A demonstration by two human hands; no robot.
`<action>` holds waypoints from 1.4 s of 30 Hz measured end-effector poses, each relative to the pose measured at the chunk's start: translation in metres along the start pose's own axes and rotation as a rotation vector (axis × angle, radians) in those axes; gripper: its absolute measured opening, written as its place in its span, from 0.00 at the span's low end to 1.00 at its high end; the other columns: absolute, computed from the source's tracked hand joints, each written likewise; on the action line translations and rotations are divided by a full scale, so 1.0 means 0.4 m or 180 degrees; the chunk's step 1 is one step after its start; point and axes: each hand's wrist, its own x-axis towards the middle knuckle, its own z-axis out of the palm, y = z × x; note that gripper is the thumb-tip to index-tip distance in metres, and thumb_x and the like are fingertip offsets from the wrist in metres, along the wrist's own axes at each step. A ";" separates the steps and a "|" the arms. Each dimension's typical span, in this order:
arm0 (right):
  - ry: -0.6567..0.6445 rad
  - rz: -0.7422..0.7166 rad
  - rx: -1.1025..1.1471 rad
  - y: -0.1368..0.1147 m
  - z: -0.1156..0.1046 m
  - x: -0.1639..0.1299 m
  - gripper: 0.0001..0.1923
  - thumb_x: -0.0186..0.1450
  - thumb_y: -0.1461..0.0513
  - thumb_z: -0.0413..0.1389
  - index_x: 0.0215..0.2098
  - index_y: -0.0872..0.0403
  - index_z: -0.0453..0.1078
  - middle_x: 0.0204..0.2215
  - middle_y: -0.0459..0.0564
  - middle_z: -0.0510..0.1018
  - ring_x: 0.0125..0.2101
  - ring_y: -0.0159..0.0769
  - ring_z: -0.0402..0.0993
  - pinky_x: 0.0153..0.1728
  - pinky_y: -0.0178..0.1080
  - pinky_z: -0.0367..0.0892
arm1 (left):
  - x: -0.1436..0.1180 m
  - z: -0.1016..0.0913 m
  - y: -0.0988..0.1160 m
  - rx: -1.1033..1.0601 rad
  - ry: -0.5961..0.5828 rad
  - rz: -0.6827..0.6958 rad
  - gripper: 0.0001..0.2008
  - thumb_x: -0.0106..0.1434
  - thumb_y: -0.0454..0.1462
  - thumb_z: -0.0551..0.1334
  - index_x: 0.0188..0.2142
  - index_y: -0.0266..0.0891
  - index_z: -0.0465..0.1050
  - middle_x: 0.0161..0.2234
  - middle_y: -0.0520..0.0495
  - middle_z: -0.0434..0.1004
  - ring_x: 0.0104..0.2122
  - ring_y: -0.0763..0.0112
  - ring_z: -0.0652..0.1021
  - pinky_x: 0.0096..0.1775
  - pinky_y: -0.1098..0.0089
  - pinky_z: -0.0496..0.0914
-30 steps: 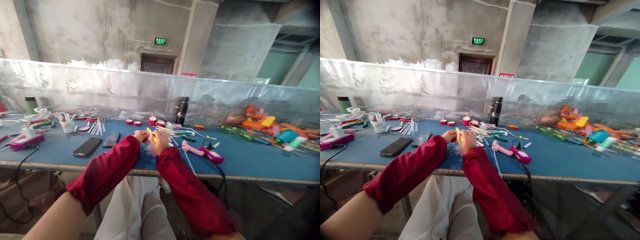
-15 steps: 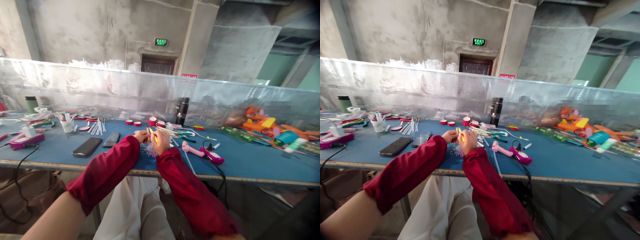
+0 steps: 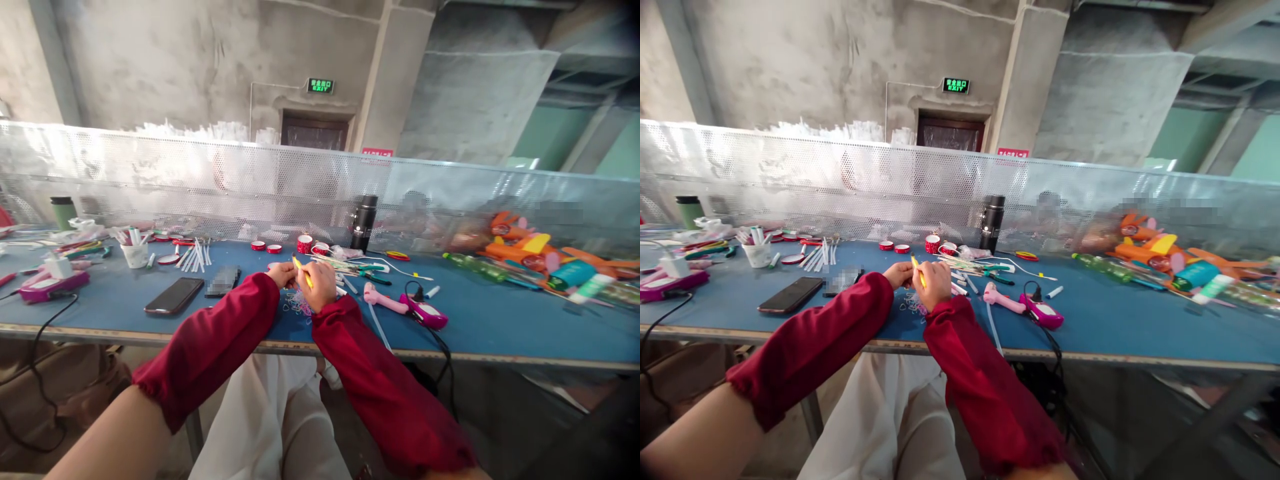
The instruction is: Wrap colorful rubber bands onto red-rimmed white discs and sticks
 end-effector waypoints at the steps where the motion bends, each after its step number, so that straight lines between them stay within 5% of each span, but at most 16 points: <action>1: -0.0023 -0.0010 -0.0010 0.001 0.001 -0.001 0.06 0.69 0.61 0.52 0.33 0.51 0.65 0.27 0.48 0.76 0.33 0.39 0.70 0.42 0.43 0.59 | 0.000 0.000 0.000 0.0008 0.0000 0.0005 0.12 0.62 0.43 0.64 0.30 0.36 0.68 0.15 0.54 0.71 0.16 0.77 0.72 0.21 0.77 0.61; 42: 0.0020 -0.0045 -0.0023 -0.001 -0.001 0.003 0.07 0.69 0.61 0.51 0.32 0.51 0.65 0.27 0.49 0.74 0.33 0.40 0.69 0.38 0.42 0.59 | -0.010 0.002 0.013 -0.0094 -0.0051 -0.0039 0.13 0.60 0.43 0.67 0.29 0.35 0.69 0.17 0.54 0.72 0.16 0.78 0.71 0.21 0.77 0.62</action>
